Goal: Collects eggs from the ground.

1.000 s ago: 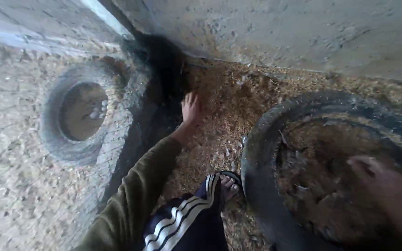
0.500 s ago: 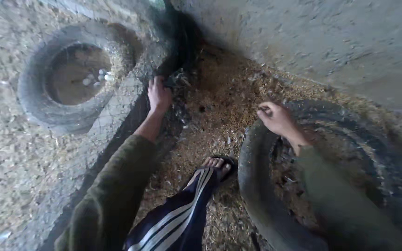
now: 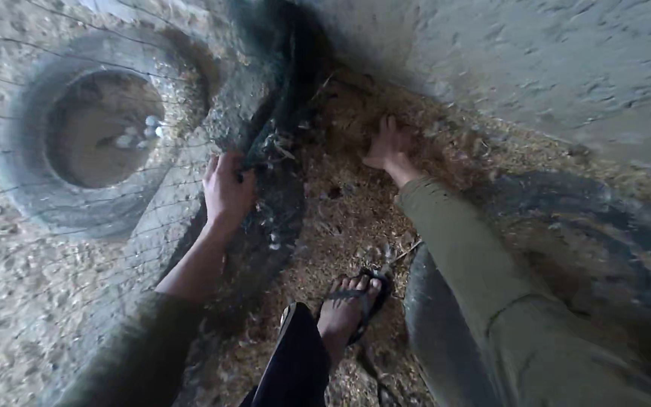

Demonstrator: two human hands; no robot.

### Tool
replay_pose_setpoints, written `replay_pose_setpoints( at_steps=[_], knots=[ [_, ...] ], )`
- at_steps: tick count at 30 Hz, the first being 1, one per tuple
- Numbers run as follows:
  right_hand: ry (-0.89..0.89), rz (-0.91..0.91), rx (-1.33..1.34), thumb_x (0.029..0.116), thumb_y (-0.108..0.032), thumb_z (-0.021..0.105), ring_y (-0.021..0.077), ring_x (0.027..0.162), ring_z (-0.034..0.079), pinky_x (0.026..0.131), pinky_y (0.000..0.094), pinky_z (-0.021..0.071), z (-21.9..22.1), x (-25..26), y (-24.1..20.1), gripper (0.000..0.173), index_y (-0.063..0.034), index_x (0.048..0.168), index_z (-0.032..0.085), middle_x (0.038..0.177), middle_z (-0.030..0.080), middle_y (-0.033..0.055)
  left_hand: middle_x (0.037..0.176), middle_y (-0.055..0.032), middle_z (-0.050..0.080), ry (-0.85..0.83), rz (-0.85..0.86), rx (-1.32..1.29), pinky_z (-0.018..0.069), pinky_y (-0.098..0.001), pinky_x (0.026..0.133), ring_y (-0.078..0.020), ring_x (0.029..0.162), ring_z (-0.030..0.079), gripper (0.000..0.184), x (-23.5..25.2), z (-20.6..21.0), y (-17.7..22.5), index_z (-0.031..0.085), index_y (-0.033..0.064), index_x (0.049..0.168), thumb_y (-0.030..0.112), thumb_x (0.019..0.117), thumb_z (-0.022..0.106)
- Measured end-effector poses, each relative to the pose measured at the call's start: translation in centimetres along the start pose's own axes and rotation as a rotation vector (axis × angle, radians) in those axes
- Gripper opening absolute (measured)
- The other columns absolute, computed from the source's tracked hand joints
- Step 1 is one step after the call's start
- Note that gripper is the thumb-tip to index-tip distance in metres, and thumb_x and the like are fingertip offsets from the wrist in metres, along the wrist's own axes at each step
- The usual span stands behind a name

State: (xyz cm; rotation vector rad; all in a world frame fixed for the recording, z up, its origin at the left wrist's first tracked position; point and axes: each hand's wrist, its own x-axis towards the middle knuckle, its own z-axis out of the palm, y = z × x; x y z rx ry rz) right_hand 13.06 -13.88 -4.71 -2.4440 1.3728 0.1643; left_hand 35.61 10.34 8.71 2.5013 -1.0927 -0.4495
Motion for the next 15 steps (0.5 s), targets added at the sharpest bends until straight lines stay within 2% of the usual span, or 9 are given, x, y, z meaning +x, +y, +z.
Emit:
replay_pose_setpoints(
  at_steps=[2, 5, 7, 9, 11, 12, 13, 14, 15],
  knots=[
    [0.023, -0.006, -0.039, 0.0814, -0.072, 0.064, 0.0471, 0.148, 0.031, 0.107, 0.0765, 0.0307, 0.7, -0.2, -0.6, 0.08, -0.0207, 0.142, 0.061, 0.158, 0.039, 0.025, 0.133, -0.0246, 0.059, -0.003, -0.021, -0.012, 0.0492, -0.0614, 0.099, -0.0413, 0.117, 0.061, 0.037, 0.4, -0.5, 0.2, 0.058, 0.0043, 0.135, 0.011, 0.0992, 0.062],
    [-0.044, 0.065, -0.013, 0.0803, -0.078, 0.059, 0.049, 0.151, 0.026, 0.11, 0.08, 0.0236, 0.2, -1.0, -1.6, 0.084, -0.0239, 0.145, 0.059, 0.161, 0.037, 0.0235, 0.13, -0.0262, 0.06, -0.003, -0.047, -0.058, 0.0495, -0.0625, 0.095, -0.042, 0.111, 0.063, 0.038, 0.7, -0.8, 0.8, 0.057, 0.0047, 0.136, 0.012, 0.0991, 0.062],
    [-0.136, 0.115, 0.028, 0.0819, -0.073, 0.064, 0.0496, 0.15, 0.027, 0.107, 0.0788, 0.0285, -1.8, -2.2, -3.2, 0.084, -0.021, 0.148, 0.056, 0.16, 0.037, 0.0242, 0.13, -0.0265, 0.06, 0.005, -0.075, -0.087, 0.0479, -0.0658, 0.096, -0.044, 0.115, 0.061, 0.039, 0.9, -0.7, 1.3, 0.057, 0.0049, 0.136, 0.011, 0.0982, 0.062],
    [-0.295, 0.17, 0.125, 0.0918, -0.062, 0.065, 0.0481, 0.149, 0.03, 0.111, 0.0703, 0.0349, -5.5, -3.9, -5.1, 0.08, -0.0153, 0.154, 0.047, 0.161, 0.034, 0.0264, 0.13, -0.0263, 0.06, 0.021, -0.089, -0.112, 0.0475, -0.0665, 0.096, -0.0443, 0.116, 0.061, 0.039, 0.9, -0.5, 1.8, 0.057, 0.0046, 0.136, 0.01, 0.0974, 0.062],
    [-0.326, 0.176, 0.196, 0.0935, -0.058, 0.066, 0.0483, 0.149, 0.03, 0.115, 0.0673, 0.0326, -6.2, -4.5, -5.3, 0.079, -0.011, 0.154, 0.046, 0.16, 0.034, 0.0285, 0.13, -0.0257, 0.061, 0.034, -0.099, -0.126, 0.0458, -0.0665, 0.098, -0.0444, 0.118, 0.06, 0.039, 0.9, -0.4, 2.3, 0.058, 0.0044, 0.135, 0.01, 0.0972, 0.063],
    [-0.333, 0.163, 0.213, 0.0934, -0.059, 0.065, 0.0471, 0.147, 0.035, 0.113, 0.0669, 0.035, -5.8, -4.2, -5.3, 0.078, -0.0103, 0.152, 0.048, 0.157, 0.039, 0.0277, 0.129, -0.0255, 0.062, 0.04, -0.101, -0.131, 0.0446, -0.0669, 0.099, -0.0443, 0.118, 0.059, 0.039, 0.9, -0.4, 2.3, 0.058, 0.0044, 0.135, 0.01, 0.0968, 0.064],
    [-0.327, 0.144, 0.244, 0.092, -0.061, 0.064, 0.045, 0.14, 0.045, 0.108, 0.0669, 0.0407, -4.4, -4.4, -5.3, 0.076, -0.0099, 0.147, 0.054, 0.149, 0.05, 0.0257, 0.129, -0.0253, 0.061, 0.031, -0.105, -0.13, 0.0439, -0.0669, 0.099, -0.044, 0.119, 0.059, 0.039, 0.7, -0.5, 2.1, 0.058, 0.0043, 0.135, 0.01, 0.0966, 0.063],
    [-0.289, 0.115, 0.299, 0.0884, -0.064, 0.065, 0.0422, 0.126, 0.059, 0.099, 0.067, 0.0481, -2.4, -4.6, -5.5, 0.072, -0.0101, 0.137, 0.063, 0.134, 0.064, 0.023, 0.13, -0.0246, 0.061, 0.022, -0.113, -0.129, 0.0448, -0.0662, 0.1, -0.0429, 0.119, 0.059, 0.04, 0.6, -0.6, 1.9, 0.057, 0.0051, 0.136, 0.01, 0.0968, 0.063],
    [-0.281, 0.084, 0.387, 0.0878, -0.062, 0.067, 0.0411, 0.116, 0.065, 0.093, 0.0672, 0.0512, -1.4, -4.9, -6.3, 0.068, -0.0091, 0.13, 0.067, 0.122, 0.069, 0.0221, 0.129, -0.0239, 0.063, 0.022, -0.12, -0.132, 0.0475, -0.0655, 0.098, -0.0416, 0.117, 0.062, 0.041, 0.7, -0.7, 2.1, 0.057, 0.0057, 0.137, 0.011, 0.0972, 0.064]
  ],
)
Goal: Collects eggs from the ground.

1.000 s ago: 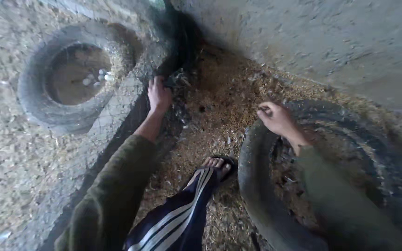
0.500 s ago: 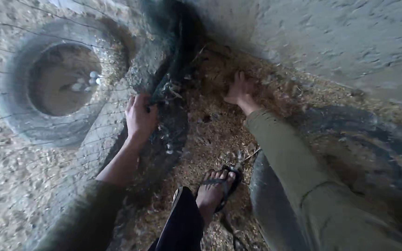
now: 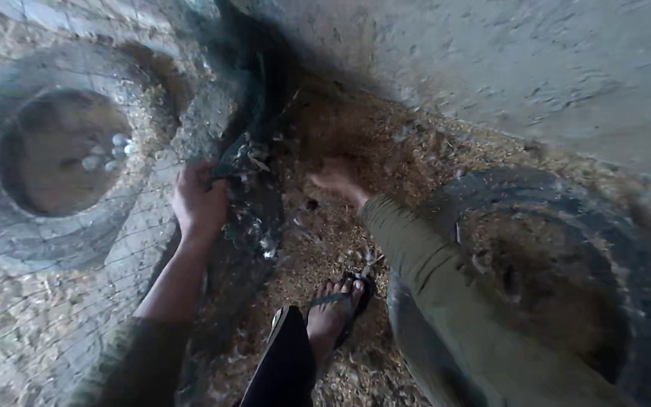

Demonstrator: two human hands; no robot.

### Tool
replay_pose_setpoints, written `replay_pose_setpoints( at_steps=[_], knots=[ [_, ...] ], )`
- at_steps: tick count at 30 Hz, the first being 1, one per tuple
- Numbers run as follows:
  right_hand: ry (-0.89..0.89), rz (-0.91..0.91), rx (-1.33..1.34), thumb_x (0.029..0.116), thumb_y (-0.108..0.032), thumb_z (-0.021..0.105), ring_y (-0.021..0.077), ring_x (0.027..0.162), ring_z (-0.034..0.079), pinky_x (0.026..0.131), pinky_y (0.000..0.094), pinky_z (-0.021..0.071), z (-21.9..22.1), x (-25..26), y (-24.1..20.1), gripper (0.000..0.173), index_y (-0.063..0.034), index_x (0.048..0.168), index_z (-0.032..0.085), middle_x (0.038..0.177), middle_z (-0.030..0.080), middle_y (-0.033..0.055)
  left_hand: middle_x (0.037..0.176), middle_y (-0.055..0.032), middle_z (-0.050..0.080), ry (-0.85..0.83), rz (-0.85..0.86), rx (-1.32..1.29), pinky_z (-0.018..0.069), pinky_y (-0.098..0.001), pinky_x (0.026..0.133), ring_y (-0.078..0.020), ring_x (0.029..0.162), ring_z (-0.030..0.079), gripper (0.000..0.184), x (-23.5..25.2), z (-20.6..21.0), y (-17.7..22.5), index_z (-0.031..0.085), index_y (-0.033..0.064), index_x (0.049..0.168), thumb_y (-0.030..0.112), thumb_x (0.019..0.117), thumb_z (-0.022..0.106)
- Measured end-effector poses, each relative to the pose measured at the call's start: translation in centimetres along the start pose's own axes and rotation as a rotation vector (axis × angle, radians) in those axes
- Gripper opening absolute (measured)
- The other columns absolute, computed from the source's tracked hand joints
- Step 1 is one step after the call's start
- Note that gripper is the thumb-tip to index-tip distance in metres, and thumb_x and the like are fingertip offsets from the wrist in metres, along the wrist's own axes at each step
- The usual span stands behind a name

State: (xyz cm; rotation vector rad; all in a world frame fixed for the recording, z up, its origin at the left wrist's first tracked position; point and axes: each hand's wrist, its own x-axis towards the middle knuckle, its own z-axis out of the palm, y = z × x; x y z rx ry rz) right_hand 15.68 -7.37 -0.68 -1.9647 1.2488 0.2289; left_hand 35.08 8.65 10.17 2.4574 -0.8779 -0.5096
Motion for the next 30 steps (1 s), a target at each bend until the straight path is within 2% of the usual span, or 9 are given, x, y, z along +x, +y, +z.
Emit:
replay_pose_setpoints(
  at_steps=[3, 6, 10, 15, 18, 21, 24, 27, 30],
  knots=[
    [-0.182, -0.165, 0.154, 0.0949, -0.054, 0.065, 0.0401, 0.12, 0.063, 0.097, 0.0667, 0.0501, 1.5, -1.7, -2.8, 0.064, -0.0148, 0.145, 0.058, 0.132, 0.064, 0.0214, 0.121, -0.0239, 0.066, 0.039, -0.018, -0.046, 0.049, -0.0653, 0.092, -0.0408, 0.108, 0.064, 0.041, 0.2, 0.2, 1.0, 0.057, 0.0043, 0.136, 0.011, 0.0957, 0.063],
    [-0.239, -0.293, 0.193, 0.1024, -0.05, 0.058, 0.0344, 0.116, 0.066, 0.098, 0.0601, 0.0523, -0.7, -1.7, -3.8, 0.051, -0.0118, 0.136, 0.063, 0.125, 0.068, 0.0184, 0.121, -0.0227, 0.065, 0.049, -0.032, -0.056, 0.0506, -0.0631, 0.09, -0.0387, 0.106, 0.065, 0.042, -0.2, 0.2, 0.9, 0.056, 0.0054, 0.137, 0.011, 0.0952, 0.063],
    [-0.002, -0.084, -0.108, 0.0991, -0.054, 0.06, 0.0403, 0.134, 0.055, 0.107, 0.0652, 0.0431, -6.2, 1.9, 1.9, 0.058, -0.0145, 0.142, 0.062, 0.142, 0.06, 0.0208, 0.121, -0.022, 0.065, 0.047, -0.036, -0.074, 0.0524, -0.0601, 0.086, -0.036, 0.1, 0.066, 0.043, -0.9, -0.7, 0.9, 0.055, 0.0061, 0.138, 0.009, 0.0954, 0.062],
    [0.007, 0.002, -0.43, 0.0922, -0.073, 0.051, 0.0459, 0.145, 0.039, 0.117, 0.0708, 0.0227, -4.7, 1.3, 4.6, 0.085, -0.0114, 0.151, 0.051, 0.154, 0.045, 0.0259, 0.115, -0.0193, 0.065, 0.092, -0.03, -0.103, 0.0532, -0.0556, 0.082, -0.0312, 0.093, 0.066, 0.042, -0.8, -1.2, 1.0, 0.056, 0.0067, 0.135, 0.007, 0.0941, 0.063],
    [0.098, 0.014, -0.331, 0.0854, -0.076, 0.055, 0.046, 0.134, 0.051, 0.115, 0.069, 0.0298, -1.3, 1.8, 5.0, 0.086, -0.0137, 0.145, 0.059, 0.138, 0.061, 0.0251, 0.117, -0.0179, 0.065, 0.087, -0.045, -0.104, 0.0539, -0.0557, 0.082, -0.0302, 0.094, 0.066, 0.042, -0.8, -1.2, 1.2, 0.056, 0.0082, 0.136, 0.009, 0.0942, 0.062],
    [0.015, 0.088, -0.189, 0.0873, -0.074, 0.057, 0.0441, 0.119, 0.063, 0.096, 0.0693, 0.0476, -0.1, 1.1, 3.7, 0.078, -0.0086, 0.128, 0.068, 0.123, 0.068, 0.024, 0.115, -0.0171, 0.065, 0.095, -0.054, -0.114, 0.0539, -0.0544, 0.08, -0.0293, 0.092, 0.065, 0.042, -0.5, -1.2, 1.3, 0.056, 0.0083, 0.136, 0.009, 0.0939, 0.062],
    [-0.023, 0.118, -0.083, 0.0892, -0.073, 0.055, 0.0398, 0.117, 0.065, 0.094, 0.0663, 0.0509, 0.8, -0.3, 1.5, 0.076, -0.0111, 0.132, 0.067, 0.122, 0.07, 0.0205, 0.115, -0.0169, 0.066, 0.093, -0.041, -0.152, 0.0544, -0.0541, 0.084, -0.0289, 0.096, 0.066, 0.044, -0.1, -0.5, 1.1, 0.057, 0.0076, 0.136, 0.009, 0.0929, 0.064],
    [-0.161, 0.014, 0.313, 0.0987, -0.054, 0.061, 0.0373, 0.108, 0.068, 0.091, 0.0628, 0.0539, 1.4, -3.6, -3.0, 0.058, -0.0024, 0.123, 0.068, 0.115, 0.07, 0.0226, 0.117, -0.0176, 0.066, 0.089, -0.038, -0.19, 0.0534, -0.0527, 0.086, -0.0277, 0.098, 0.065, 0.044, -0.2, -0.1, 2.0, 0.056, 0.0071, 0.136, 0.009, 0.0929, 0.064],
    [-0.314, -0.252, 0.397, 0.1028, -0.014, 0.06, 0.0385, 0.116, 0.065, 0.097, 0.0597, 0.0514, 3.9, -5.5, -7.7, 0.041, -0.0113, 0.143, 0.058, 0.129, 0.066, 0.0215, 0.113, -0.0173, 0.064, 0.103, -0.021, -0.224, 0.0528, -0.0505, 0.082, -0.0264, 0.095, 0.063, 0.045, -0.2, -0.5, 2.4, 0.055, 0.0053, 0.136, 0.009, 0.0921, 0.062]
  ],
)
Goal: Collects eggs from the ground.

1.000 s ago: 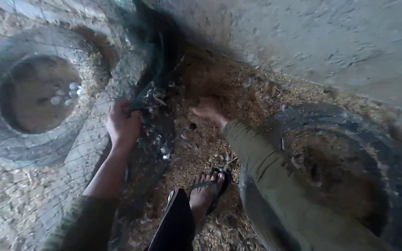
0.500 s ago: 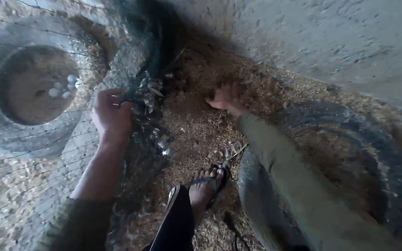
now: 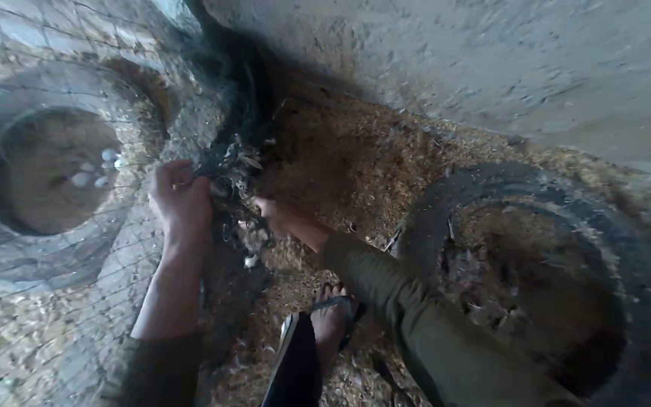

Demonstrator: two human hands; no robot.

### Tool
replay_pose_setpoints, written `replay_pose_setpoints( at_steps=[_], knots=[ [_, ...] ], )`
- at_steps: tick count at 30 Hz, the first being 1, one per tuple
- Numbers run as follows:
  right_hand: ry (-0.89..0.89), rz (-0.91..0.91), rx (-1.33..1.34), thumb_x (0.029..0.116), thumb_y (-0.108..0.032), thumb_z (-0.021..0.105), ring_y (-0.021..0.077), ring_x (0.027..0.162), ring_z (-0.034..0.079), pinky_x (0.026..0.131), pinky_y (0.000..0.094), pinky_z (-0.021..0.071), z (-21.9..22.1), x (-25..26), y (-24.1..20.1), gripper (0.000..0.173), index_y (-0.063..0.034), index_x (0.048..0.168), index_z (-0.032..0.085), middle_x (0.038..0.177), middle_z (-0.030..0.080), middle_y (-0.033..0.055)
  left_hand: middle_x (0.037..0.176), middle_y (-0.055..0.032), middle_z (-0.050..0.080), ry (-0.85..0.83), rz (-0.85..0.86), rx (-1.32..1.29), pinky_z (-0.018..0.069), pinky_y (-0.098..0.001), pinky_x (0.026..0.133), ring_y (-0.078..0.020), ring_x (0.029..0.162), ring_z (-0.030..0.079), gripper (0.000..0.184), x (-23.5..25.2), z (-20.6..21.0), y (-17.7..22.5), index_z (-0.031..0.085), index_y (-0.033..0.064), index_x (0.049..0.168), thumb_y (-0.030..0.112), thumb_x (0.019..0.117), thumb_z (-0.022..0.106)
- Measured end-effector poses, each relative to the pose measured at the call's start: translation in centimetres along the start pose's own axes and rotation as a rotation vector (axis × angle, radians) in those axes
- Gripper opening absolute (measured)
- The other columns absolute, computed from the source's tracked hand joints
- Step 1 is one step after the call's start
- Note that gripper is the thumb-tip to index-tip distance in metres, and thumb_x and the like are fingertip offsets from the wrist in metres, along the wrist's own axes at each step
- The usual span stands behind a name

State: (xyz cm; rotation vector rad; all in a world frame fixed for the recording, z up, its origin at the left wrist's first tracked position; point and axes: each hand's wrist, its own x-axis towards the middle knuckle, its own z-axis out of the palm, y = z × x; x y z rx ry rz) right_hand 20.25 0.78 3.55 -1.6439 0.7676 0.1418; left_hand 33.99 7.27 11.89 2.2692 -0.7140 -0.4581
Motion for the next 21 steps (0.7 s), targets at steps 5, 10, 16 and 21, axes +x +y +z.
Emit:
replay_pose_setpoints(
  at_steps=[5, 10, 16, 21],
  knots=[
    [0.319, 0.099, -0.211, 0.1022, -0.045, 0.057, 0.0359, 0.124, 0.063, 0.101, 0.0616, 0.0506, -7.0, 3.3, 3.7, 0.053, -0.0148, 0.146, 0.057, 0.135, 0.065, 0.0178, 0.109, -0.0111, 0.064, 0.051, -0.002, 0.001, 0.0545, -0.0392, 0.075, -0.0156, 0.084, 0.062, 0.049, 0.2, -3.6, -1.6, 0.055, 0.0074, 0.137, 0.007, 0.0882, 0.065],
    [0.639, 0.139, -0.58, 0.0871, -0.073, 0.054, 0.0406, 0.148, 0.036, 0.116, 0.0668, 0.0308, -9.0, 8.1, 10.7, 0.08, -0.0204, 0.148, 0.055, 0.159, 0.04, 0.0207, 0.11, -0.0108, 0.063, 0.075, 0.032, 0.005, 0.0557, -0.036, 0.075, -0.0128, 0.083, 0.062, 0.048, -0.2, -5.7, -1.4, 0.054, 0.0048, 0.136, 0.005, 0.0897, 0.064],
    [0.336, 0.331, -0.156, 0.1013, -0.055, 0.056, 0.0361, 0.142, 0.048, 0.117, 0.0587, 0.0365, -4.3, 3.9, 3.3, 0.067, -0.0064, 0.147, 0.054, 0.148, 0.055, 0.0208, 0.107, -0.0049, 0.062, 0.093, 0.054, -0.112, 0.0538, -0.0303, 0.069, -0.0079, 0.078, 0.06, 0.047, 0.2, -6.0, -0.9, 0.055, 0.0076, 0.134, 0.007, 0.0884, 0.064],
    [0.317, -0.021, -0.151, 0.0962, -0.054, 0.062, 0.0396, 0.124, 0.061, 0.101, 0.0626, 0.0497, 1.5, 3.5, 3.1, 0.068, -0.0099, 0.147, 0.054, 0.134, 0.063, 0.0222, 0.103, -0.0005, 0.061, 0.113, 0.072, -0.181, 0.0548, -0.0284, 0.067, -0.0055, 0.075, 0.06, 0.044, 0.6, -6.4, -0.4, 0.054, 0.012, 0.134, 0.011, 0.0908, 0.064]
  ],
)
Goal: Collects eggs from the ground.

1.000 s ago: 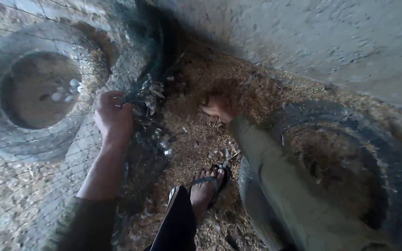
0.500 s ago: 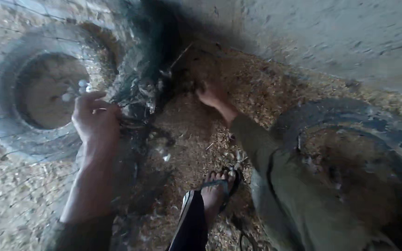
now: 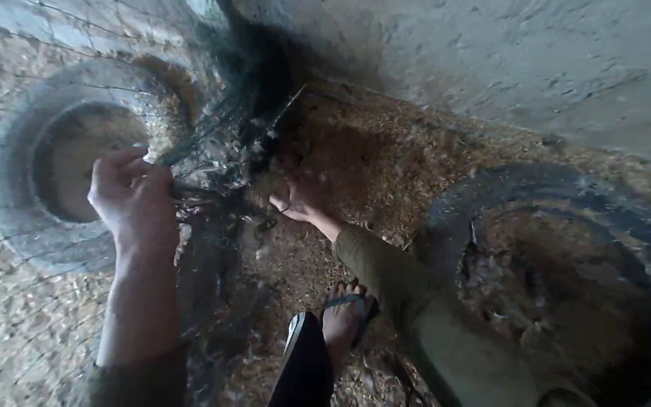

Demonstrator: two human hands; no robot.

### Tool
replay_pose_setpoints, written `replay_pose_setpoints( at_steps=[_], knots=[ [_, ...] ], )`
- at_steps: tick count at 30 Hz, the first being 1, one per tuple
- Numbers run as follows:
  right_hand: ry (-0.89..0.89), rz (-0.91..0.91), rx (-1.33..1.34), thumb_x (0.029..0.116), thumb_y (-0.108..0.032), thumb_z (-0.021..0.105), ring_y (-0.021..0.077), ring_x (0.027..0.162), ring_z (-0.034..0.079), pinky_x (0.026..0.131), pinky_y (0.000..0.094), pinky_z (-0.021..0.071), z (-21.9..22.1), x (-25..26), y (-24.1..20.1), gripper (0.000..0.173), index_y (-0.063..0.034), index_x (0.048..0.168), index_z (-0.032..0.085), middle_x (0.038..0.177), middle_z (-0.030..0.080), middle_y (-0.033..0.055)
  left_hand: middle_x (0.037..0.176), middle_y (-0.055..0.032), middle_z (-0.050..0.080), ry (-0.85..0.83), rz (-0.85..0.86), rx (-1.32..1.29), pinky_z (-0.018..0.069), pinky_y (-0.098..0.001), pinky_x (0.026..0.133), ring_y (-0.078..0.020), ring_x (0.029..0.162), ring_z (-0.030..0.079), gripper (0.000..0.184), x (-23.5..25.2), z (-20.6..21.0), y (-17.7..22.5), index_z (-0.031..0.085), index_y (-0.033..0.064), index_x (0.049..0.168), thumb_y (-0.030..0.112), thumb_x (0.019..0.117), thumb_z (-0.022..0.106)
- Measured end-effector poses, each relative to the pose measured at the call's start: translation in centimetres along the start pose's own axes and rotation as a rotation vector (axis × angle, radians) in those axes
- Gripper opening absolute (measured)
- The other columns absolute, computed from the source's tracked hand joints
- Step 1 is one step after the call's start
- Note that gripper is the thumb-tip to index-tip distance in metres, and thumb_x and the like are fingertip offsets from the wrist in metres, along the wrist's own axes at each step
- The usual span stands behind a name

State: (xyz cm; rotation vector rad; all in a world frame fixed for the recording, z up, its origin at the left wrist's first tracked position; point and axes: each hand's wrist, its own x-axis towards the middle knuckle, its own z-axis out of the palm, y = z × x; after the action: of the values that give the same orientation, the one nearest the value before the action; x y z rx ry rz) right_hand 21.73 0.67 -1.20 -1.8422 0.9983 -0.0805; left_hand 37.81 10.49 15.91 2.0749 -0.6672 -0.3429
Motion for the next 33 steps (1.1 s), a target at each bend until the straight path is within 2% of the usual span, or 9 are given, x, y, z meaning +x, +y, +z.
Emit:
replay_pose_setpoints(
  at_steps=[4, 7, 11, 14, 17, 20, 24, 29, 33],
  knots=[
    [-0.244, -0.142, 0.046, 0.1003, -0.036, 0.065, 0.0333, 0.12, 0.065, 0.1, 0.0585, 0.0517, -2.4, -1.9, -0.3, 0.048, -0.0135, 0.143, 0.06, 0.133, 0.066, 0.0162, 0.101, 0.0035, 0.062, 0.03, -0.016, -0.074, 0.0558, -0.0247, 0.067, -0.0025, 0.075, 0.061, 0.047, -0.3, 0.7, 0.6, 0.053, 0.0114, 0.133, 0.009, 0.0875, 0.064],
    [-0.027, -0.053, -0.041, 0.1041, -0.038, 0.055, 0.0314, 0.115, 0.068, 0.098, 0.0581, 0.0538, -5.1, 0.8, 3.2, 0.042, -0.0118, 0.136, 0.064, 0.124, 0.07, 0.015, 0.099, 0.0043, 0.06, 0.032, -0.01, -0.082, 0.0547, -0.0252, 0.068, -0.003, 0.078, 0.06, 0.047, -0.6, 0.8, 0.2, 0.055, 0.0121, 0.132, 0.009, 0.0863, 0.064],
    [0.184, 0.078, -0.096, 0.103, -0.04, 0.054, 0.0371, 0.135, 0.055, 0.108, 0.0611, 0.0459, -8.2, 5.9, 7.1, 0.055, -0.0142, 0.151, 0.051, 0.149, 0.054, 0.0179, 0.102, 0.001, 0.061, 0.01, -0.022, -0.02, 0.0555, -0.0281, 0.069, -0.0051, 0.079, 0.061, 0.048, -1.2, 0.8, 0.0, 0.054, 0.0104, 0.134, 0.012, 0.0879, 0.064],
    [0.277, 0.033, -0.096, 0.1014, -0.047, 0.055, 0.037, 0.139, 0.05, 0.112, 0.0631, 0.0424, -5.3, 8.1, 6.7, 0.055, -0.0182, 0.148, 0.056, 0.152, 0.053, 0.0167, 0.107, -0.0028, 0.063, -0.006, -0.019, 0.015, 0.0563, -0.0312, 0.074, -0.0076, 0.084, 0.062, 0.047, -1.3, 0.7, -0.2, 0.054, 0.0096, 0.135, 0.01, 0.0894, 0.064],
    [-0.132, 0.236, -0.226, 0.1035, -0.054, 0.051, 0.037, 0.158, 0.014, 0.124, 0.0622, 0.0179, -4.7, 5.4, -0.1, 0.066, -0.0264, 0.161, 0.036, 0.171, 0.02, 0.0127, 0.111, -0.0053, 0.062, -0.025, -0.022, 0.041, 0.0557, -0.0334, 0.077, -0.0091, 0.087, 0.062, 0.045, -1.2, 0.3, -0.4, 0.053, 0.0084, 0.136, 0.009, 0.0921, 0.063],
    [0.189, 0.019, -0.203, 0.086, -0.062, 0.064, 0.0465, 0.145, 0.037, 0.11, 0.0728, 0.0338, 3.1, 3.9, 1.4, 0.071, -0.0244, 0.146, 0.058, 0.155, 0.045, 0.0227, 0.107, -0.0037, 0.063, 0.011, -0.04, 0.02, 0.0557, -0.0302, 0.073, -0.0074, 0.082, 0.062, 0.045, -1.1, 0.5, -0.2, 0.055, 0.0082, 0.133, 0.008, 0.0891, 0.064],
    [-0.233, 0.11, 0.012, 0.0937, -0.033, 0.075, 0.0349, 0.132, 0.055, 0.109, 0.0562, 0.0441, 1.8, -2.2, -3.5, 0.056, -0.0093, 0.142, 0.059, 0.142, 0.059, 0.02, 0.105, -0.0021, 0.063, 0.008, -0.015, -0.041, 0.0548, -0.0282, 0.071, -0.0061, 0.08, 0.061, 0.047, -0.7, 1.9, 1.1, 0.054, 0.0075, 0.134, 0.009, 0.0885, 0.063],
    [-0.555, -0.149, -0.095, 0.0996, -0.044, 0.061, 0.0398, 0.14, 0.047, 0.114, 0.0575, 0.0398, 4.8, -6.6, -5.0, 0.061, -0.0073, 0.148, 0.054, 0.151, 0.048, 0.0254, 0.106, -0.0037, 0.065, 0.051, 0.011, -0.069, 0.0562, -0.0317, 0.073, -0.0089, 0.083, 0.063, 0.049, 0.0, 2.1, 2.4, 0.055, 0.008, 0.134, 0.008, 0.0859, 0.064],
    [-0.521, -0.13, -0.119, 0.1028, -0.027, 0.058, 0.0353, 0.112, 0.066, 0.096, 0.0575, 0.0505, -2.2, -3.3, -3.3, 0.032, -0.0056, 0.124, 0.071, 0.119, 0.07, 0.0209, 0.104, 0.0008, 0.063, 0.064, 0.028, -0.049, 0.0559, -0.0288, 0.073, -0.0052, 0.084, 0.063, 0.05, -0.1, 0.0, 1.5, 0.054, 0.0084, 0.132, 0.008, 0.0832, 0.065]
  ],
)
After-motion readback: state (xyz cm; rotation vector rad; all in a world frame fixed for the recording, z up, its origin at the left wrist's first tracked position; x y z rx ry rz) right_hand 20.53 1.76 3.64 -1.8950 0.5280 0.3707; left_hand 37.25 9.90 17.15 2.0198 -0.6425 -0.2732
